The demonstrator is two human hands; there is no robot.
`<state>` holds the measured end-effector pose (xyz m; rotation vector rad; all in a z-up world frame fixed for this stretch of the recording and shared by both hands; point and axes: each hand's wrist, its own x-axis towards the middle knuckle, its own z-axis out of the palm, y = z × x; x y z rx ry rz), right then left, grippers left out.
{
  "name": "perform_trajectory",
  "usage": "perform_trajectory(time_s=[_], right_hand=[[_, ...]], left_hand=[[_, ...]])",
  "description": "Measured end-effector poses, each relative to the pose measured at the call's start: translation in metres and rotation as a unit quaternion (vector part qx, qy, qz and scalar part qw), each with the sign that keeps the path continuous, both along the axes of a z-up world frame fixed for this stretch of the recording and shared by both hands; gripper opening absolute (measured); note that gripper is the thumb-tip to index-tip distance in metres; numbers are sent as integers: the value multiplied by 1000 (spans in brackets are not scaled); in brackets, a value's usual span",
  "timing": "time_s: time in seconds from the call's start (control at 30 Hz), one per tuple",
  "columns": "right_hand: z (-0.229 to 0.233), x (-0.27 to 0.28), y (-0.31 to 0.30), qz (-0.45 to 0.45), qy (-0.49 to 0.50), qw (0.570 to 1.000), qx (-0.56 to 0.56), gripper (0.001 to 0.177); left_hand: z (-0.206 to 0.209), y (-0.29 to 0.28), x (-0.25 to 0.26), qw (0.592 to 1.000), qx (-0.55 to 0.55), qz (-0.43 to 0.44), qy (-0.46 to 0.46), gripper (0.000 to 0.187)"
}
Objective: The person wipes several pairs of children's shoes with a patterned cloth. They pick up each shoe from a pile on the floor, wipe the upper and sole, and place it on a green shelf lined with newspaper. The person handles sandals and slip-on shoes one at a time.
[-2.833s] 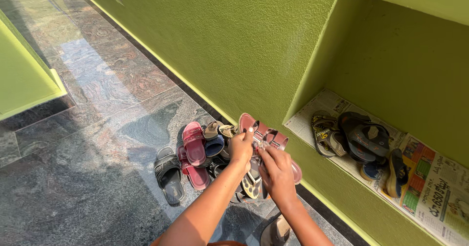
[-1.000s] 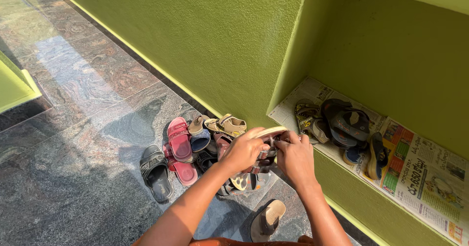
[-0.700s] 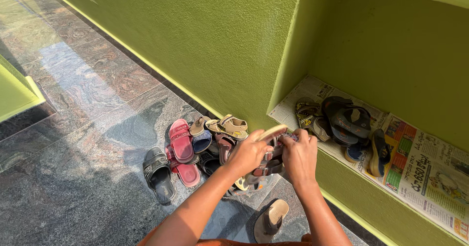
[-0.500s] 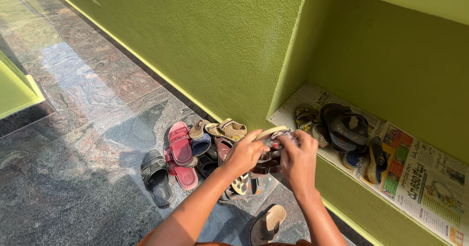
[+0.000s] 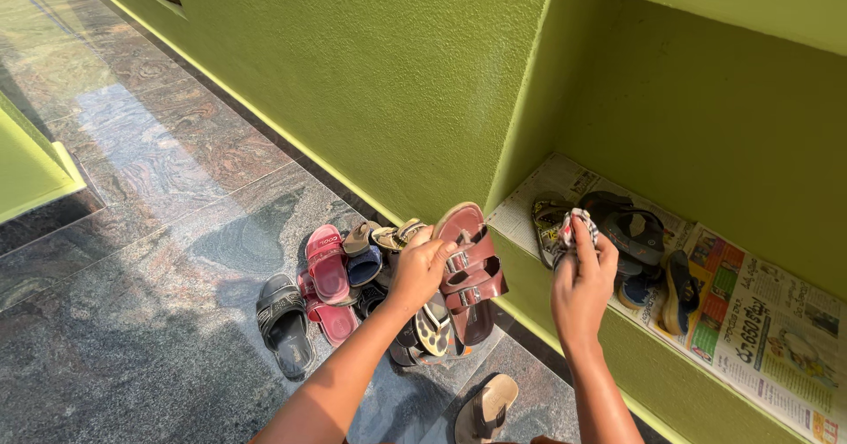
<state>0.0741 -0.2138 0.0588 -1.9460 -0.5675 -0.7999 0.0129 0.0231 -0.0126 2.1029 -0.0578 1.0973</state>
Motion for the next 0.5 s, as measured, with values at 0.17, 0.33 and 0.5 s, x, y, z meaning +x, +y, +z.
perform_trajectory(time_s=[0.17,0.33,0.5], right_hand=[[-5,-22,13,78,64,994,35,40],[-25,-54,37,99,64,991,-68,34],[-65,-58,78,190,-40,960,-202,29]], left_hand=[[-22,19,25,943,-313,40,101,46],[-26,26,37,818,-561,98,84,52],[-10,-5,27,857,-469,118,178,52]])
